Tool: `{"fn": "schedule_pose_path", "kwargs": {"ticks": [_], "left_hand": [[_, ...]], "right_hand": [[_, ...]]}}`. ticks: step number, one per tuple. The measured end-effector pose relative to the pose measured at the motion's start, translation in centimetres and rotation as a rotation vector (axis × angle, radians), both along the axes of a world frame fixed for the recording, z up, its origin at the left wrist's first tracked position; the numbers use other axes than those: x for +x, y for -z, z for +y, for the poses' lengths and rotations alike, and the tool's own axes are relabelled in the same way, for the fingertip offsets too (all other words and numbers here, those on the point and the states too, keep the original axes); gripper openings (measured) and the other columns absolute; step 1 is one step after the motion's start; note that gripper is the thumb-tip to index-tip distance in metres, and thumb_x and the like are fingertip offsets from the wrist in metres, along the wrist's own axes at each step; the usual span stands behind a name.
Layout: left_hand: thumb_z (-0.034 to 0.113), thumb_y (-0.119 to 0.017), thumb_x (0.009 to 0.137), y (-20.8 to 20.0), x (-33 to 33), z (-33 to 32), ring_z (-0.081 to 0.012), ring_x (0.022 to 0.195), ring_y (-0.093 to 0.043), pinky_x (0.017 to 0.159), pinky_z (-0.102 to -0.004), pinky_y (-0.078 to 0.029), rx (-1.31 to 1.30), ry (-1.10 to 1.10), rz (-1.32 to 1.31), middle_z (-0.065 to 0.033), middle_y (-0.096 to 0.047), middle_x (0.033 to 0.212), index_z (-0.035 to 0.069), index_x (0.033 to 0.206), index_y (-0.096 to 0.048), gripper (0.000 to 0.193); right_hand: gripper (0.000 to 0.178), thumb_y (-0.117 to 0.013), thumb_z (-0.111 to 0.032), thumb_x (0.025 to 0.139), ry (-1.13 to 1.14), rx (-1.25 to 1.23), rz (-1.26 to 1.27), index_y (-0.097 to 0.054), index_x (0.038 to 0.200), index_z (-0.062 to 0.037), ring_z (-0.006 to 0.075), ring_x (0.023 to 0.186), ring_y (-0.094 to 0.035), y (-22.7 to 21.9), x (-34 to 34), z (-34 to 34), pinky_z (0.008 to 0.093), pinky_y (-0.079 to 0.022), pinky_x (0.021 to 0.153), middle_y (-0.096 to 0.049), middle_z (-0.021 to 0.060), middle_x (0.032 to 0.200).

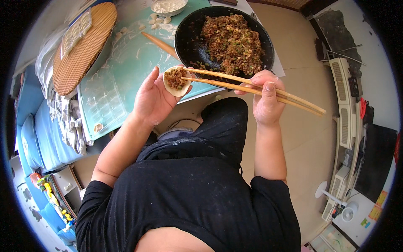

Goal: The person prepares dumplings by rolling small dough balls into flat circles using a rolling pin. They use chopsticks to place a meat and vegetable filling onto the dough, then fold and pleat the edges to seal the dumplings. The finished dumplings are placed into a plastic tray on the table.

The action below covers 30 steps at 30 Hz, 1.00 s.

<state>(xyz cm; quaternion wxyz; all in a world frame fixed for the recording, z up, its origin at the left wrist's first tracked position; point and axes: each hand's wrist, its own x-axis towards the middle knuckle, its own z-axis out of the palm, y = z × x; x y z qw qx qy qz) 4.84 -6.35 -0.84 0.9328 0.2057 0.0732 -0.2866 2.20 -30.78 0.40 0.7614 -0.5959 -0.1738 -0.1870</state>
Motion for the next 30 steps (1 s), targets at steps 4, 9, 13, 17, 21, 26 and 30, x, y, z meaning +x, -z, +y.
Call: {"fn": "schedule_pose_path", "kwargs": {"ticks": [4,9,13,17,21,26,30], "left_hand": [[0.039,-0.026,0.096,-0.2,-0.1,0.1,-0.0285,0.116,-0.046,0.101,-0.0414,-0.035,-0.022,0.004,0.003,-0.0196,-0.047,0.125,-0.006,0.124,-0.039,0.055],[0.039,-0.026,0.096,0.0,-0.2,0.1,-0.0289,0.116,-0.047,0.1,-0.0411,-0.036,0.034,0.02,-0.011,-0.0198,-0.047,0.125,-0.006,0.125,-0.038,0.055],[0.038,-0.025,0.096,0.1,-0.2,0.1,-0.0295,0.117,-0.046,0.099,-0.0402,-0.037,0.062,0.022,-0.014,-0.02,-0.047,0.125,-0.006,0.126,-0.037,0.054],[0.038,-0.024,0.097,0.1,-0.2,0.1,-0.0304,0.117,-0.046,0.098,-0.0393,-0.038,0.069,0.024,-0.008,-0.0203,-0.046,0.126,-0.006,0.126,-0.037,0.054],[0.038,-0.023,0.097,0.5,-0.1,0.2,-0.0308,0.116,-0.046,0.098,-0.0388,-0.039,0.072,0.029,-0.01,-0.0207,-0.046,0.126,-0.005,0.126,-0.037,0.054],[0.038,-0.023,0.097,0.9,-0.1,0.4,-0.0305,0.115,-0.047,0.098,-0.0389,-0.038,0.067,0.026,-0.001,-0.0211,-0.047,0.125,-0.005,0.124,-0.038,0.053],[0.037,-0.023,0.097,0.9,-0.3,0.0,-0.0296,0.114,-0.048,0.098,-0.0391,-0.038,0.154,0.012,-0.025,-0.0203,-0.049,0.122,-0.005,0.122,-0.04,0.051]], "right_hand": [[0.036,-0.045,-0.031,0.093,-0.036,0.033,0.007,-0.056,0.084,0.0023,0.0255,0.061,-0.06,0.3,0.0,0.1,0.0374,-0.054,0.057,-0.053,0.0121,0.076],[0.035,-0.045,-0.03,0.093,-0.013,0.081,0.059,-0.056,0.082,0.0022,0.0258,0.061,-0.061,0.9,0.2,0.3,0.0372,-0.054,0.057,-0.054,0.0125,0.077],[0.035,-0.045,-0.032,0.093,0.059,0.237,0.232,-0.055,0.08,-0.0002,0.0251,0.059,-0.061,1.7,0.3,0.5,0.0359,-0.054,0.056,-0.056,0.0115,0.074],[0.034,-0.045,-0.034,0.093,0.112,0.457,0.471,-0.054,0.081,-0.0033,0.0236,0.058,-0.061,2.3,0.7,0.0,0.0346,-0.054,0.054,-0.058,0.0097,0.072],[0.032,-0.047,-0.032,0.092,0.218,0.462,0.527,-0.053,0.083,-0.0023,0.023,0.06,-0.062,3.0,1.8,-2.6,0.0329,-0.055,0.054,-0.058,0.0116,0.073],[0.031,-0.045,-0.029,0.093,0.486,-0.054,0.496,-0.052,0.084,-0.0002,0.0218,0.059,-0.062,1.6,1.6,-2.0,0.031,-0.054,0.056,-0.057,0.0106,0.069],[0.035,-0.038,-0.028,0.095,0.21,0.183,0.211,-0.05,0.081,0.0017,0.0255,0.055,-0.061,-0.6,-0.3,0.4,0.0338,-0.054,0.053,-0.055,0.011,0.071]]}}
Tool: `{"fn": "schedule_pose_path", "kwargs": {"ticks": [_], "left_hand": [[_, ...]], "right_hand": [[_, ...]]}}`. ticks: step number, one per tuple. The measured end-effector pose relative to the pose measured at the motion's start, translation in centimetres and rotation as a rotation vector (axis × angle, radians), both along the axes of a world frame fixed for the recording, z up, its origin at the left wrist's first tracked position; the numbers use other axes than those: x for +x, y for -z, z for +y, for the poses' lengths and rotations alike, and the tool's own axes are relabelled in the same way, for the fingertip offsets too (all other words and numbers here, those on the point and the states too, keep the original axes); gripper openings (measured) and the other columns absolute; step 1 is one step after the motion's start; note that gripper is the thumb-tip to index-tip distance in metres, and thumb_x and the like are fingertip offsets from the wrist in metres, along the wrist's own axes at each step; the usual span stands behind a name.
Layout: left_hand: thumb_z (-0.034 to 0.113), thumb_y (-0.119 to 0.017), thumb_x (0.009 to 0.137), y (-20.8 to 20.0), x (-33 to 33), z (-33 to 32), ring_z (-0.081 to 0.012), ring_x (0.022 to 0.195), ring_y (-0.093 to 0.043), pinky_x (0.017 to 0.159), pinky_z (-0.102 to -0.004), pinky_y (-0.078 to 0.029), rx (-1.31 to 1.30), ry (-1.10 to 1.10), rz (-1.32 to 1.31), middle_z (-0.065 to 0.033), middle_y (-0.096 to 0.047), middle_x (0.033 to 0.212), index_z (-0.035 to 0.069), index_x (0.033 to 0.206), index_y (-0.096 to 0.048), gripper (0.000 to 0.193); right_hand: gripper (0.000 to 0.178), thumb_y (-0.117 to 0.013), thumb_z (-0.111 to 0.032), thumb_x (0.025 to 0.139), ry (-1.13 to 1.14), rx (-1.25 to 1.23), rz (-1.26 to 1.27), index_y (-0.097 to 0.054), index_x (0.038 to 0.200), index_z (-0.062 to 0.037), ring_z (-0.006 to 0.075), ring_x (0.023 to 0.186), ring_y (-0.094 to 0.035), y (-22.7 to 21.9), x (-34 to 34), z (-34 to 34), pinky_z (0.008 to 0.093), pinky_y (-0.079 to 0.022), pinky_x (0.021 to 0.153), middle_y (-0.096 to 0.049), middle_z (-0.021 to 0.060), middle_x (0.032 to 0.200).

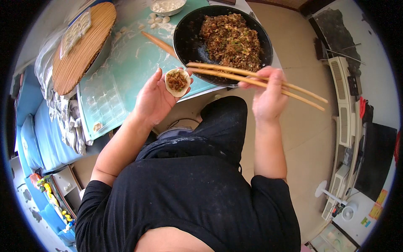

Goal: The person prepares dumplings by rolling small dough balls into flat circles using a rolling pin. They use chopsticks to place a meat and vegetable filling onto the dough, then fold and pleat the edges to seal the dumplings. The finished dumplings are placed into a plastic tray on the table.

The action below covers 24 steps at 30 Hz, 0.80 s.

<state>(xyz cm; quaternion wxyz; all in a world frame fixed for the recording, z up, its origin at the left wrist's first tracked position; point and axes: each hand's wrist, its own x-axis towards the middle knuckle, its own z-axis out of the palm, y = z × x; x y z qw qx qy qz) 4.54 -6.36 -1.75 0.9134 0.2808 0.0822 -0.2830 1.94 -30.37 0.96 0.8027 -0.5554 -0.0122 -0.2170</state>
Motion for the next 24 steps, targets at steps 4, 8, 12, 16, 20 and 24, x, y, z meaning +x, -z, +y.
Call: {"fn": "schedule_pose_path", "kwargs": {"ticks": [4,8,12,16,20,24], "left_hand": [[0.036,-0.022,0.097,-0.7,-0.6,-0.6,-0.0277,0.114,-0.048,0.098,-0.0388,-0.037,0.056,-0.011,-0.01,-0.0194,-0.049,0.122,-0.004,0.121,-0.042,0.051],[0.037,-0.022,0.097,-1.2,-0.8,-0.1,-0.0261,0.113,-0.048,0.098,-0.0382,-0.036,0.044,-0.003,-0.042,-0.0191,-0.049,0.122,-0.004,0.121,-0.042,0.051],[0.038,-0.022,0.097,-1.2,-0.9,0.6,-0.0262,0.113,-0.048,0.098,-0.0383,-0.037,-0.047,-0.002,-0.012,-0.0192,-0.049,0.122,-0.004,0.121,-0.042,0.052],[0.038,-0.022,0.097,-1.0,-1.0,0.6,-0.0265,0.113,-0.048,0.098,-0.0385,-0.037,-0.04,-0.013,-0.005,-0.0194,-0.049,0.122,-0.004,0.121,-0.041,0.052],[0.038,-0.022,0.097,-1.2,-1.3,0.8,-0.0274,0.114,-0.047,0.098,-0.0386,-0.037,-0.043,-0.016,-0.009,-0.0196,-0.049,0.122,-0.005,0.121,-0.041,0.052],[0.038,-0.021,0.097,-1.4,-1.5,1.0,-0.0285,0.114,-0.047,0.099,-0.0389,-0.037,-0.025,-0.039,-0.004,-0.0201,-0.048,0.123,-0.005,0.121,-0.041,0.053]], "right_hand": [[0.038,-0.035,-0.031,0.096,-0.179,-0.031,-0.09,-0.049,0.08,-0.0007,0.0261,0.056,-0.061,-0.1,-0.4,2.7,0.0352,-0.055,0.054,-0.051,0.0092,0.075],[0.036,-0.036,-0.032,0.096,-0.192,-0.043,-0.01,-0.049,0.08,-0.0028,0.0242,0.058,-0.059,0.6,-0.5,3.1,0.0363,-0.054,0.055,-0.049,0.0078,0.077],[0.036,-0.038,-0.031,0.095,-0.165,0.023,0.023,-0.05,0.079,-0.001,0.0257,0.056,-0.062,0.8,-0.6,2.7,0.0356,-0.056,0.054,-0.052,0.0089,0.075],[0.034,-0.04,-0.03,0.095,-0.16,0.141,0.019,-0.05,0.079,-0.0014,0.0254,0.056,-0.062,0.7,-0.5,2.8,0.0356,-0.056,0.052,-0.052,0.0081,0.075],[0.034,-0.04,-0.031,0.095,-0.167,0.044,0.078,-0.051,0.079,-0.0026,0.0262,0.056,-0.061,0.9,-0.4,3.1,0.0367,-0.055,0.051,-0.052,0.0077,0.075],[0.035,-0.04,-0.032,0.094,-0.143,0.13,0.062,-0.051,0.078,-0.0031,0.0271,0.056,-0.061,0.9,-0.5,2.7,0.038,-0.055,0.053,-0.054,0.0081,0.073]]}}
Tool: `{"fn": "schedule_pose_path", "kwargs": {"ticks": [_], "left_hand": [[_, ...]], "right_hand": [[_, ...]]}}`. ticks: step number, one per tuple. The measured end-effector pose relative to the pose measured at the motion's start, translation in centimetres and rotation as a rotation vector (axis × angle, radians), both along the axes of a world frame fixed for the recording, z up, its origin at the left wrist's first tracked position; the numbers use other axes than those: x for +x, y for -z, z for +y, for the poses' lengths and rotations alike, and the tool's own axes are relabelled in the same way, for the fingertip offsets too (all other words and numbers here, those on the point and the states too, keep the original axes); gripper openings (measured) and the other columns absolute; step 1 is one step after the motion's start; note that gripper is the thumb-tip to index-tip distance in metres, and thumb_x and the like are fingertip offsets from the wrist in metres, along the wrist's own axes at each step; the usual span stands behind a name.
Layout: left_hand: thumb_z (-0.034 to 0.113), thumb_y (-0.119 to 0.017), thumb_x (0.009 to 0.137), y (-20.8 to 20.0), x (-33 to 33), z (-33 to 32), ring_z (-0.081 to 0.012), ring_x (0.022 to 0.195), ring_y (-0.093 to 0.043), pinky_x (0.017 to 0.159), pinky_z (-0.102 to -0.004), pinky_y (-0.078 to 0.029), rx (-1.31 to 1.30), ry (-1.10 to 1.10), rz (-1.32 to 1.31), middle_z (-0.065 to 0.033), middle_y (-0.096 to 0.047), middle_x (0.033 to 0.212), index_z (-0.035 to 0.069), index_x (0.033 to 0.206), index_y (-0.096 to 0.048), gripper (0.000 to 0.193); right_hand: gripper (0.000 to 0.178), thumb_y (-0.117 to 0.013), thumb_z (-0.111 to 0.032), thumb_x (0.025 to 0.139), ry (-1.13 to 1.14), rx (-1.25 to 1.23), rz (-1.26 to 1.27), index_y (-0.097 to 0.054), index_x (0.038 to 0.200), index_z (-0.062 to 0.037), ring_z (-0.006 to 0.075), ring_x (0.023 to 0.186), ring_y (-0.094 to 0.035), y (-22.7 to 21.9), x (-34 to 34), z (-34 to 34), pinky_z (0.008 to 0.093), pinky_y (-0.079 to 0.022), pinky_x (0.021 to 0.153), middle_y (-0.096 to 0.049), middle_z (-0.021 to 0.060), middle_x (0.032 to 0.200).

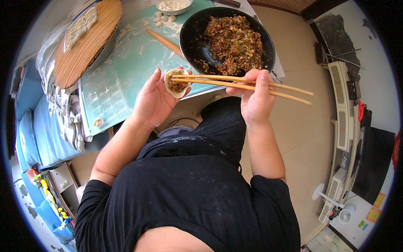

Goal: The person prepares dumplings by rolling small dough balls into flat circles using a rolling pin. They use chopsticks to place a meat and vegetable filling onto the dough, then fold and pleat the edges to seal the dumplings. The finished dumplings are placed into a plastic tray on the table.

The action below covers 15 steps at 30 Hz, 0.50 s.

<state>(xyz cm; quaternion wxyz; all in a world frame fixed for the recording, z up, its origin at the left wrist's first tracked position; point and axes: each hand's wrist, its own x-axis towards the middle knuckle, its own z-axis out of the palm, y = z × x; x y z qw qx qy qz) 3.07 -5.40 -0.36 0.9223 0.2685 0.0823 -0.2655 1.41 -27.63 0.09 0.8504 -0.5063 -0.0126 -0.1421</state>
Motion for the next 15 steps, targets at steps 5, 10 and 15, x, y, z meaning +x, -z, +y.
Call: {"fn": "schedule_pose_path", "kwargs": {"ticks": [5,10,15], "left_hand": [[0.038,-0.022,0.097,-0.6,-0.2,0.3,-0.0296,0.116,-0.046,0.099,-0.0387,-0.036,-0.036,-0.015,-0.022,-0.0206,-0.047,0.125,-0.005,0.123,-0.039,0.054],[0.04,-0.025,0.096,-0.6,-0.3,0.7,-0.0298,0.117,-0.045,0.099,-0.0395,-0.036,-0.062,0.006,0.001,-0.02,-0.046,0.126,-0.005,0.124,-0.039,0.055],[0.042,-0.027,0.095,-0.6,-0.4,1.3,-0.0305,0.118,-0.045,0.097,-0.0432,-0.039,-0.079,0.088,-0.003,-0.02,-0.045,0.127,-0.003,0.126,-0.038,0.056]], "right_hand": [[0.036,-0.042,-0.034,0.094,0.029,0.052,0.134,-0.053,0.078,-0.0037,0.027,0.055,-0.061,0.5,0.0,0.6,0.038,-0.054,0.052,-0.056,0.0094,0.07],[0.036,-0.042,-0.035,0.093,0.044,0.072,0.161,-0.052,0.078,-0.004,0.0262,0.054,-0.061,0.4,0.1,0.6,0.0371,-0.054,0.052,-0.056,0.0089,0.07],[0.034,-0.04,-0.034,0.094,0.048,0.026,0.149,-0.051,0.08,-0.0049,0.0244,0.054,-0.059,-0.2,0.3,-0.4,0.0352,-0.053,0.05,-0.054,0.0075,0.071]]}}
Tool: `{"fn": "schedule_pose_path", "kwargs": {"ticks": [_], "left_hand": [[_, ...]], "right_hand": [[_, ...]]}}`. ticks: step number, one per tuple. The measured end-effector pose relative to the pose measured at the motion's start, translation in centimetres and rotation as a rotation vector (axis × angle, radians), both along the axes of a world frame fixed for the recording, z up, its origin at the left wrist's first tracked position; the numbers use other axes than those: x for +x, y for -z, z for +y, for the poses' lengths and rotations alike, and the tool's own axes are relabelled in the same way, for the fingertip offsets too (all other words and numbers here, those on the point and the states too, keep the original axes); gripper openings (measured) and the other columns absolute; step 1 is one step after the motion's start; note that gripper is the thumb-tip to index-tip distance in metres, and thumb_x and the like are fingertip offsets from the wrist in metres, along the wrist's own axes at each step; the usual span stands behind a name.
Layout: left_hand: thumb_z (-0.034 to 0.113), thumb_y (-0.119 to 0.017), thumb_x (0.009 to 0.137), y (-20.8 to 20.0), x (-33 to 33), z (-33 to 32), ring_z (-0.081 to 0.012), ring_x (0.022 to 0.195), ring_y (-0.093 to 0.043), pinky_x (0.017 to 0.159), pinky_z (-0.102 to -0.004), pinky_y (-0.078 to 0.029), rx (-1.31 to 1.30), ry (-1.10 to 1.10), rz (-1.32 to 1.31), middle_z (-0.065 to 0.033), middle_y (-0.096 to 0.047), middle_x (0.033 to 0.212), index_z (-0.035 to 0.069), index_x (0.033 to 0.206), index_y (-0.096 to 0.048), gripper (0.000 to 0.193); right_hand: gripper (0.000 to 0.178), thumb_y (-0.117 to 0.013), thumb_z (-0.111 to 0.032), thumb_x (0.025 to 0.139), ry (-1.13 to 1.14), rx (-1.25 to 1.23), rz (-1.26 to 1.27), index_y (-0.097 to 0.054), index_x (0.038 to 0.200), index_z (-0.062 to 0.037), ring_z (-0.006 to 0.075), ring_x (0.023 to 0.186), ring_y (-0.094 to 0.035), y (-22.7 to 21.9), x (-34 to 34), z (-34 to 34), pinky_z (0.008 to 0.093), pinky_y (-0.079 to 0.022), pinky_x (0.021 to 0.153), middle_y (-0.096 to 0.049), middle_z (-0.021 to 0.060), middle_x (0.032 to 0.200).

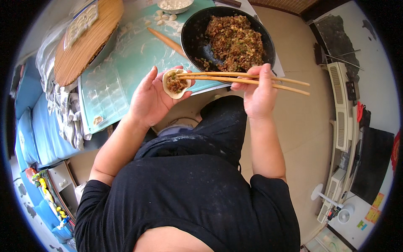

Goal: The person prepares dumplings by rolling small dough balls into flat circles using a rolling pin. They use chopsticks to place a meat and vegetable filling onto the dough, then fold and pleat the edges to seal the dumplings. The finished dumplings are placed into a plastic tray on the table.

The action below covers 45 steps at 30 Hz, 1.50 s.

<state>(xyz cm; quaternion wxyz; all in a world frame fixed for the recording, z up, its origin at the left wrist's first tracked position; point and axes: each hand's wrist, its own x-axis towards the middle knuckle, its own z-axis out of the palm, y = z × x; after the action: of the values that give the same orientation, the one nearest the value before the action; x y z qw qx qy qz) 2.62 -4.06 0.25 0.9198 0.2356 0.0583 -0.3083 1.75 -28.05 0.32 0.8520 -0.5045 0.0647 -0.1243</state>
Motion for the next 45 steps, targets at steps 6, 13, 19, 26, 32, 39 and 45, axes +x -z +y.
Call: {"fn": "schedule_pose_path", "kwargs": {"ticks": [6,13,19,26,32,39,45], "left_hand": [[0.043,-0.027,0.095,-0.1,-0.1,0.5,-0.0318,0.117,-0.045,0.095,-0.0432,-0.042,-0.011,0.101,-0.008,-0.0215,-0.044,0.127,-0.004,0.126,-0.038,0.057],[0.044,-0.027,0.095,0.2,-0.6,0.4,-0.0322,0.116,-0.047,0.095,-0.0427,-0.042,0.024,0.163,0.024,-0.0232,-0.045,0.125,-0.004,0.127,-0.037,0.059],[0.044,-0.028,0.095,0.5,-0.6,0.8,-0.0323,0.114,-0.048,0.094,-0.0404,-0.043,-0.01,0.203,0.019,-0.0236,-0.046,0.124,-0.005,0.127,-0.035,0.06],[0.044,-0.025,0.095,0.4,-0.7,0.6,-0.0333,0.115,-0.047,0.095,-0.0393,-0.042,0.005,0.176,0.013,-0.0225,-0.046,0.123,-0.006,0.127,-0.035,0.061],[0.044,-0.024,0.096,0.1,-0.9,0.7,-0.0325,0.115,-0.047,0.096,-0.038,-0.042,0.069,0.141,-0.019,-0.0221,-0.046,0.123,-0.005,0.127,-0.037,0.06],[0.042,-0.023,0.096,0.4,-0.7,1.0,-0.0302,0.115,-0.048,0.096,-0.0369,-0.042,0.073,0.115,-0.012,-0.0225,-0.047,0.123,-0.006,0.126,-0.038,0.059],[0.042,-0.024,0.096,0.5,-0.9,1.1,-0.0301,0.114,-0.048,0.096,-0.0368,-0.042,0.076,0.119,0.001,-0.0222,-0.047,0.122,-0.006,0.125,-0.039,0.058]], "right_hand": [[0.033,-0.041,-0.033,0.094,-0.241,-0.054,-0.028,-0.049,0.077,-0.0053,0.0218,0.053,-0.058,-0.4,0.8,-0.7,0.0336,-0.053,0.05,-0.05,0.0068,0.071],[0.033,-0.042,-0.03,0.094,-0.407,-0.16,-0.206,-0.05,0.076,-0.0039,0.0206,0.055,-0.058,-1.2,1.4,-1.9,0.0321,-0.052,0.049,-0.049,0.0071,0.071],[0.031,-0.043,-0.029,0.093,-0.423,-0.132,-0.225,-0.051,0.077,-0.004,0.0212,0.055,-0.059,-1.1,1.8,-1.2,0.0327,-0.053,0.049,-0.049,0.0067,0.069],[0.028,-0.043,-0.028,0.093,-0.331,-0.08,-0.119,-0.05,0.078,-0.0055,0.0213,0.054,-0.059,-0.2,1.8,-0.9,0.0337,-0.054,0.049,-0.049,0.0061,0.072],[0.032,-0.045,-0.033,0.093,-0.225,0.062,-0.057,-0.052,0.076,-0.0065,0.0223,0.053,-0.06,-0.4,2.1,-0.2,0.0337,-0.054,0.048,-0.052,0.006,0.071],[0.034,-0.045,-0.034,0.092,-0.233,0.079,-0.04,-0.051,0.076,-0.0054,0.0233,0.052,-0.059,0.4,1.8,-0.6,0.0345,-0.054,0.048,-0.054,0.0074,0.069],[0.034,-0.043,-0.033,0.093,-0.23,-0.024,0.016,-0.051,0.075,-0.0064,0.0212,0.054,-0.058,0.3,1.5,0.2,0.0343,-0.052,0.048,-0.05,0.0046,0.069]]}}
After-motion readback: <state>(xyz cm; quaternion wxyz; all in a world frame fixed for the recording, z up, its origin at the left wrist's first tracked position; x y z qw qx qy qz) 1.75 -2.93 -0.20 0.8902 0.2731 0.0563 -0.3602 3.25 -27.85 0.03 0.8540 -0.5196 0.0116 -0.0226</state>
